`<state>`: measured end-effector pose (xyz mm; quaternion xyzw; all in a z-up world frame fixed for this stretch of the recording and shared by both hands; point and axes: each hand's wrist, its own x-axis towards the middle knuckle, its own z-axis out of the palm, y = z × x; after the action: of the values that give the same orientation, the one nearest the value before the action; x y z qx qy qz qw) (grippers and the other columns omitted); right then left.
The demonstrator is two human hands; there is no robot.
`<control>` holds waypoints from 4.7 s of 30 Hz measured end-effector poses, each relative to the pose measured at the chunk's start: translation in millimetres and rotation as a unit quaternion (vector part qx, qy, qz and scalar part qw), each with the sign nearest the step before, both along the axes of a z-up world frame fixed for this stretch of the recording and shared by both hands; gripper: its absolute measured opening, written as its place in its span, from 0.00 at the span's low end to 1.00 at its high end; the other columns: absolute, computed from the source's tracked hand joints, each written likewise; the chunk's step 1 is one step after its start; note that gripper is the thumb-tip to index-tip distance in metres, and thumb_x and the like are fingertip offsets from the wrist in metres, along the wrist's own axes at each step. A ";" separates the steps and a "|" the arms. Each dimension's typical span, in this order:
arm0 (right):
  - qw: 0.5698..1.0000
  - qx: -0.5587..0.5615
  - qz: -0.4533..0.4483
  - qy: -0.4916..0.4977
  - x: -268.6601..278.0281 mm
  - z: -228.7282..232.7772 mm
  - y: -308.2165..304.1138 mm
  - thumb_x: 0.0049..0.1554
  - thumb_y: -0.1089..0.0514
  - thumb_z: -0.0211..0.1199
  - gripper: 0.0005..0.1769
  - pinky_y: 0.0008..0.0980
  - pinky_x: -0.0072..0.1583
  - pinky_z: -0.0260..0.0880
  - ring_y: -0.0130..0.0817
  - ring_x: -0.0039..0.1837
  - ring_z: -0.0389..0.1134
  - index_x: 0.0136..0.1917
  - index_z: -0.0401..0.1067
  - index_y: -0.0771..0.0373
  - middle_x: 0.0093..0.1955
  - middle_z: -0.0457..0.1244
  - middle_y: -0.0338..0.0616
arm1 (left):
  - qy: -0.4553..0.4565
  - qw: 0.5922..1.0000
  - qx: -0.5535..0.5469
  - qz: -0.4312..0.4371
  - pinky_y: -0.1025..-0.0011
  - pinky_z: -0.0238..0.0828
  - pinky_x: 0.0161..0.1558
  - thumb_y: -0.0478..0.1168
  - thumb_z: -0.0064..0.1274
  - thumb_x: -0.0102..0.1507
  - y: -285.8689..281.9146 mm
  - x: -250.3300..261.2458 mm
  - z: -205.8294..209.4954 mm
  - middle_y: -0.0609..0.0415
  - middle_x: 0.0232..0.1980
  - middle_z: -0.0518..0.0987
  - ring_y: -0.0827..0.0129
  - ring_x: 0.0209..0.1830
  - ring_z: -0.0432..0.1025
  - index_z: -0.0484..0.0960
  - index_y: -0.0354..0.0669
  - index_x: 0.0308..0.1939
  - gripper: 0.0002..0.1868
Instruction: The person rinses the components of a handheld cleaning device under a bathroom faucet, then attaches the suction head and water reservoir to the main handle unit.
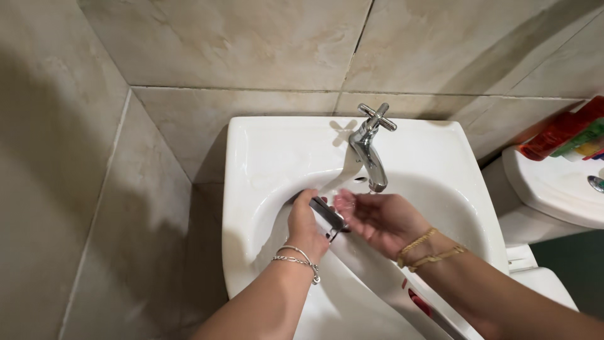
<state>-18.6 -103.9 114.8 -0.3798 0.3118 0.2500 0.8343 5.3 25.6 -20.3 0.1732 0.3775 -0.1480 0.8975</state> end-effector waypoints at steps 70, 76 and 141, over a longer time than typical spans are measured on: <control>0.991 -0.076 -0.057 -0.092 41.8 76.9 -78.7 0.67 0.55 0.48 0.14 0.37 0.61 0.78 0.42 0.60 0.71 0.55 0.67 0.67 0.56 0.66 0.48 | -0.014 0.998 0.065 -0.016 0.62 0.72 0.38 0.46 0.43 0.65 -43.0 5.0 42.1 0.50 0.34 0.79 0.61 0.33 0.73 0.77 0.42 0.36 0.13; 0.995 -0.063 -0.066 0.046 15.6 -20.6 -58.4 0.67 0.57 0.40 0.21 0.39 0.61 0.76 0.44 0.56 0.72 0.51 0.69 0.74 0.51 0.69 0.57 | 0.010 0.998 0.060 -0.007 0.58 0.72 0.38 0.45 0.43 0.65 -27.8 1.0 27.9 0.49 0.34 0.77 0.56 0.33 0.72 0.75 0.42 0.36 0.11; 0.994 0.104 -0.024 0.036 6.5 -15.0 -20.5 0.68 0.61 0.33 0.24 0.38 0.60 0.78 0.53 0.60 0.72 0.59 0.66 0.80 0.57 0.68 0.60 | -0.100 0.987 -0.020 -0.127 0.64 0.78 0.47 0.54 0.40 0.70 -25.1 10.6 12.1 0.52 0.44 0.77 0.63 0.42 0.76 0.74 0.43 0.44 0.18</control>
<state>-12.1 -124.4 99.8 -0.2738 0.3227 0.2748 0.8634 15.8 0.5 -8.2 0.2155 0.2574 -0.2507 0.9080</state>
